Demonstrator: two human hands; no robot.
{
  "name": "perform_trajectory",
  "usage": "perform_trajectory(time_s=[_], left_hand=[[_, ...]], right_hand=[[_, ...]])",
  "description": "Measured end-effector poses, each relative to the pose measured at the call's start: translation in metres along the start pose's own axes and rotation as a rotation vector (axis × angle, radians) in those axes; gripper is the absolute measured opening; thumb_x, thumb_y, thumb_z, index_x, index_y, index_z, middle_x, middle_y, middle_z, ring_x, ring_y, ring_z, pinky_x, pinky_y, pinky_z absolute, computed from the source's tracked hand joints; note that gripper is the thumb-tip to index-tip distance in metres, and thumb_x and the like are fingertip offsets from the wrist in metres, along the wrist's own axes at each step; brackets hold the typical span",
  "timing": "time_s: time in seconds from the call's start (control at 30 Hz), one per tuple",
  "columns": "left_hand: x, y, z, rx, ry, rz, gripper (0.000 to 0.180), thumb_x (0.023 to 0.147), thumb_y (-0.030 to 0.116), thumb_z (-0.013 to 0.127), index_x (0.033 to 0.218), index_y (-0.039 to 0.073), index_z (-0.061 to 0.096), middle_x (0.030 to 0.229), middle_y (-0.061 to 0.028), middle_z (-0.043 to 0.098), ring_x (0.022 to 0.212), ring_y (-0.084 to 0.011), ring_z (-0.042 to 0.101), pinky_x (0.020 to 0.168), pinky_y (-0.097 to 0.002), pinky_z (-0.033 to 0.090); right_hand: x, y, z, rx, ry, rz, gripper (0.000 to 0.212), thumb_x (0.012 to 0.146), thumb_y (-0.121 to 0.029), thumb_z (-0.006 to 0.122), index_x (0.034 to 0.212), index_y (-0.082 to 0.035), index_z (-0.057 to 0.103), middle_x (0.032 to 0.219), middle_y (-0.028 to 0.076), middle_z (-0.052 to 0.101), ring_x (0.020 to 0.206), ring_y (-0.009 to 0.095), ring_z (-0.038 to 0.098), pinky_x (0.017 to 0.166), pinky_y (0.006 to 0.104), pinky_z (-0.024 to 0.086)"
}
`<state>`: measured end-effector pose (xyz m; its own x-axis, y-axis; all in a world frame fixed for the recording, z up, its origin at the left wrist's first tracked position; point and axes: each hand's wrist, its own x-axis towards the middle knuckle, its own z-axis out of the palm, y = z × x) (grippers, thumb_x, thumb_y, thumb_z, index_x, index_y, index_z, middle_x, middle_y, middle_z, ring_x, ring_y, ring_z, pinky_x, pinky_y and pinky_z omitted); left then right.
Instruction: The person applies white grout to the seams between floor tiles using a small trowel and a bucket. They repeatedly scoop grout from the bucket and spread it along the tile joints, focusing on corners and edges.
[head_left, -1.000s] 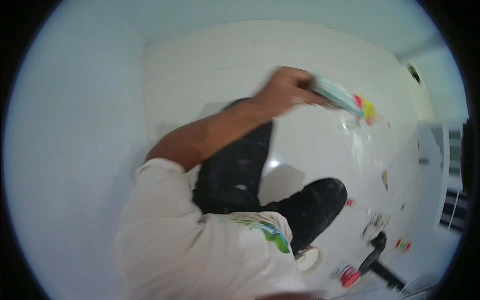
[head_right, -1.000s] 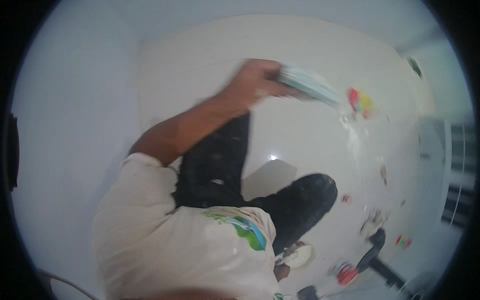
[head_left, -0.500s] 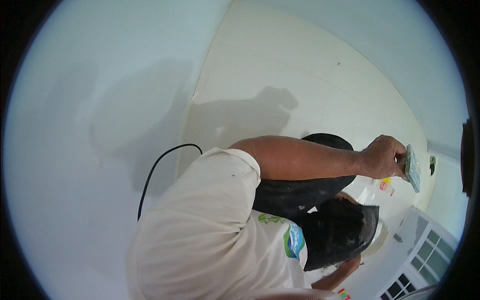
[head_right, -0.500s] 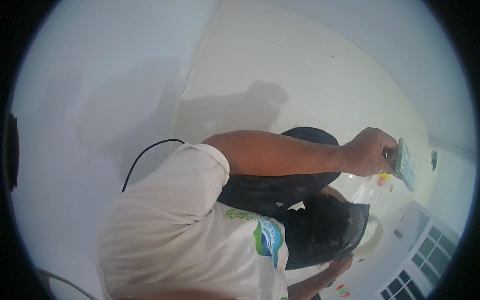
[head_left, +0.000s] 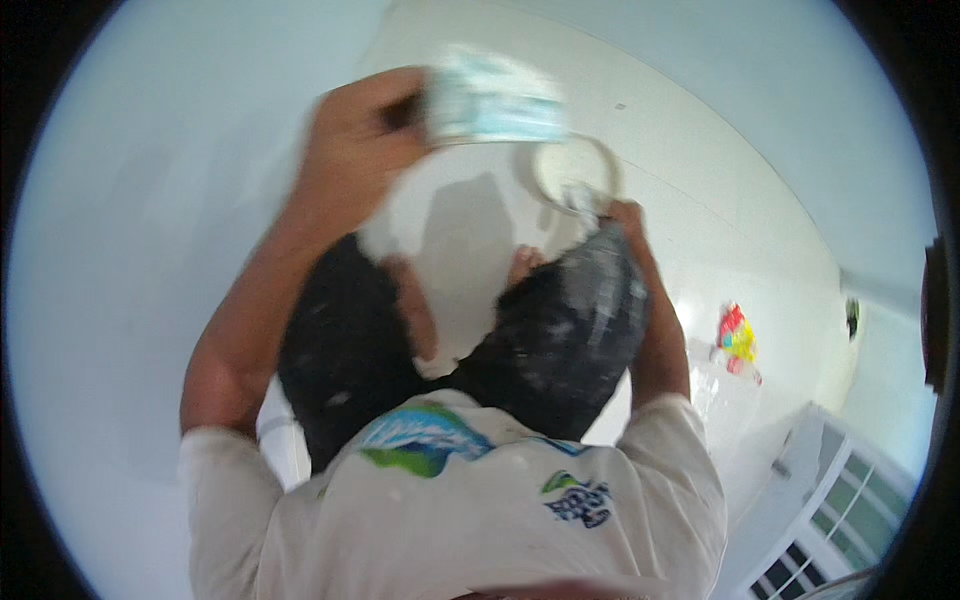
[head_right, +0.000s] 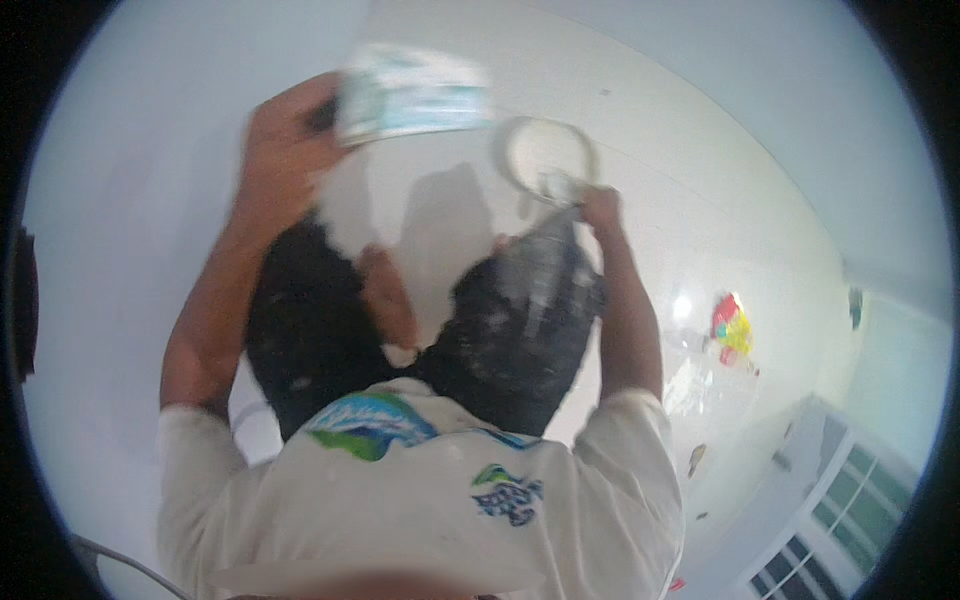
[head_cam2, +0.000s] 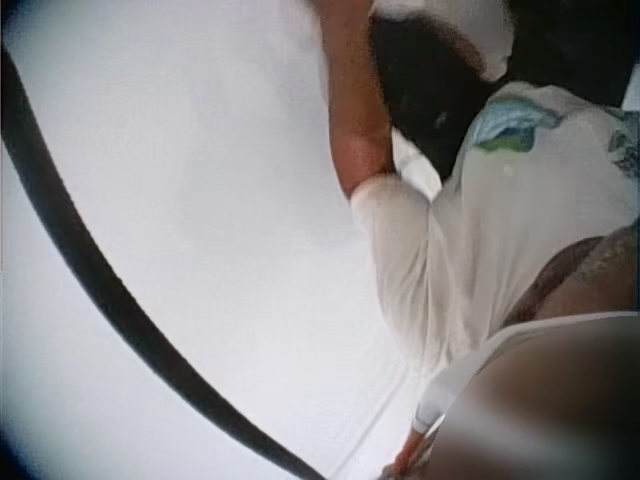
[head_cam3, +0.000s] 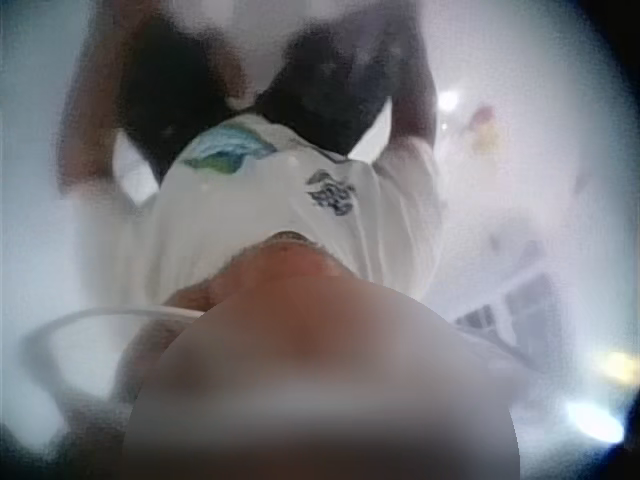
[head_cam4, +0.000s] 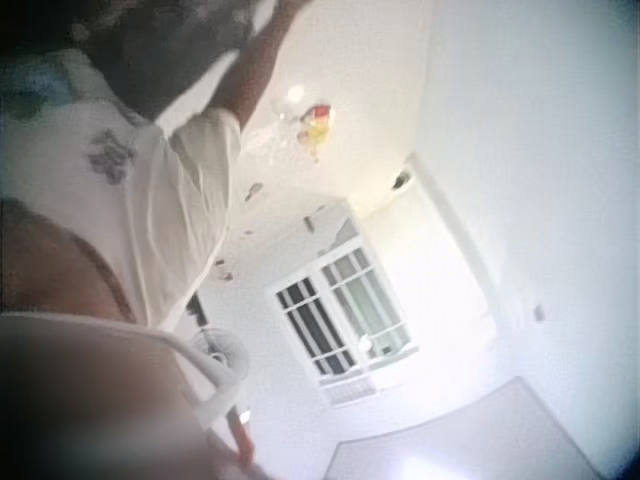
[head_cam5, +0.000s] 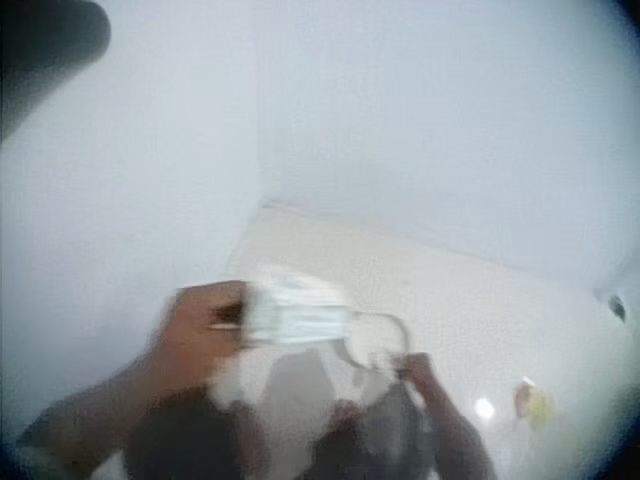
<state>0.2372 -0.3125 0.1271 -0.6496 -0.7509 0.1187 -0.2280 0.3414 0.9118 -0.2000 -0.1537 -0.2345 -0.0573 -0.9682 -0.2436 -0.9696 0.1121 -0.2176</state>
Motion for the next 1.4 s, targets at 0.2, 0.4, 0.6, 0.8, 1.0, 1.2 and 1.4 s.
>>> perform_trajectory(time_s=[0.2, 0.4, 0.6, 0.8, 1.0, 1.2, 1.4], left_hand=[[-0.055, -0.038, 0.106, 0.213, 0.34, -0.261, 0.041, 0.094, 0.009, 0.076, 0.134, 0.004, 0.068, 0.12, -0.0119, 0.075, 0.111, -0.0198, 0.071, 0.1, -0.0383, 0.056], [-0.11, -0.103, 0.137, 0.12, 0.437, -0.301, 0.039, 0.094, 0.008, 0.075, 0.133, 0.005, 0.069, 0.12, -0.0134, 0.075, 0.112, -0.0211, 0.07, 0.101, -0.0415, 0.057], [-0.087, -0.082, 0.126, 0.192, 0.446, -0.313, 0.041, 0.094, 0.007, 0.074, 0.135, 0.003, 0.068, 0.119, -0.0148, 0.075, 0.11, -0.0226, 0.07, 0.101, -0.0417, 0.056], [-0.061, -0.083, 0.125, 0.224, 0.111, -0.233, 0.04, 0.095, 0.005, 0.069, 0.135, -0.001, 0.066, 0.122, -0.0129, 0.073, 0.112, -0.0214, 0.068, 0.101, -0.0353, 0.053], [-0.008, -0.12, 0.165, 0.053, -0.03, -0.074, 0.034, 0.095, 0.011, 0.073, 0.127, 0.002, 0.071, 0.109, -0.0085, 0.076, 0.098, -0.0158, 0.07, 0.09, -0.0325, 0.056], [0.018, -0.177, 0.27, 0.116, -0.026, -0.189, 0.033, 0.093, 0.012, 0.077, 0.125, 0.004, 0.071, 0.108, -0.0088, 0.077, 0.094, -0.0152, 0.07, 0.085, -0.0323, 0.057], [0.014, -0.163, 0.314, -0.352, 0.135, -0.355, 0.032, 0.094, -0.001, 0.072, 0.125, -0.005, 0.066, 0.118, -0.0115, 0.074, 0.109, -0.0171, 0.07, 0.099, -0.0317, 0.056]], right_hand=[[0.048, 0.087, 0.08, 0.736, 0.026, 0.216, 0.025, 0.087, -0.011, 0.063, 0.083, 0.012, 0.07, 0.073, 0.022, 0.072, 0.067, 0.029, 0.076, 0.058, 0.0416, 0.063], [0.024, 0.135, 0.087, 0.906, -0.164, 0.535, 0.03, 0.093, -0.019, 0.063, 0.092, 0.01, 0.07, 0.081, 0.021, 0.073, 0.071, 0.027, 0.076, 0.062, 0.0396, 0.065], [-0.007, 0.08, 0.036, 0.614, -0.168, 0.512, 0.041, 0.092, -0.025, 0.07, 0.109, 0.012, 0.065, 0.097, 0.027, 0.074, 0.086, 0.034, 0.076, 0.073, 0.0454, 0.063], [-0.027, 0.027, 0.006, 0.011, -0.104, 0.248, 0.038, 0.095, -0.027, 0.056, 0.114, 0.006, 0.064, 0.11, 0.032, 0.071, 0.103, 0.046, 0.071, 0.091, 0.0512, 0.058], [-0.108, 0.026, -0.075, 1.005, -0.067, 0.35, 0.033, 0.105, -0.027, 0.05, 0.111, 0.001, 0.067, 0.096, 0.012, 0.073, 0.082, 0.017, 0.068, 0.065, 0.0304, 0.056], [-0.142, 0.0, -0.087, 1.568, 0.076, 0.191, 0.045, 0.111, -0.034, 0.044, 0.12, 0.004, 0.065, 0.089, 0.01, 0.073, 0.065, 0.011, 0.065, 0.052, 0.024, 0.053], [-0.127, -0.056, -0.078, 1.865, 0.091, 0.115, 0.054, 0.112, -0.042, 0.041, 0.113, 0.005, 0.066, 0.074, 0.008, 0.067, 0.043, 0.011, 0.054, 0.039, 0.0235, 0.045]])
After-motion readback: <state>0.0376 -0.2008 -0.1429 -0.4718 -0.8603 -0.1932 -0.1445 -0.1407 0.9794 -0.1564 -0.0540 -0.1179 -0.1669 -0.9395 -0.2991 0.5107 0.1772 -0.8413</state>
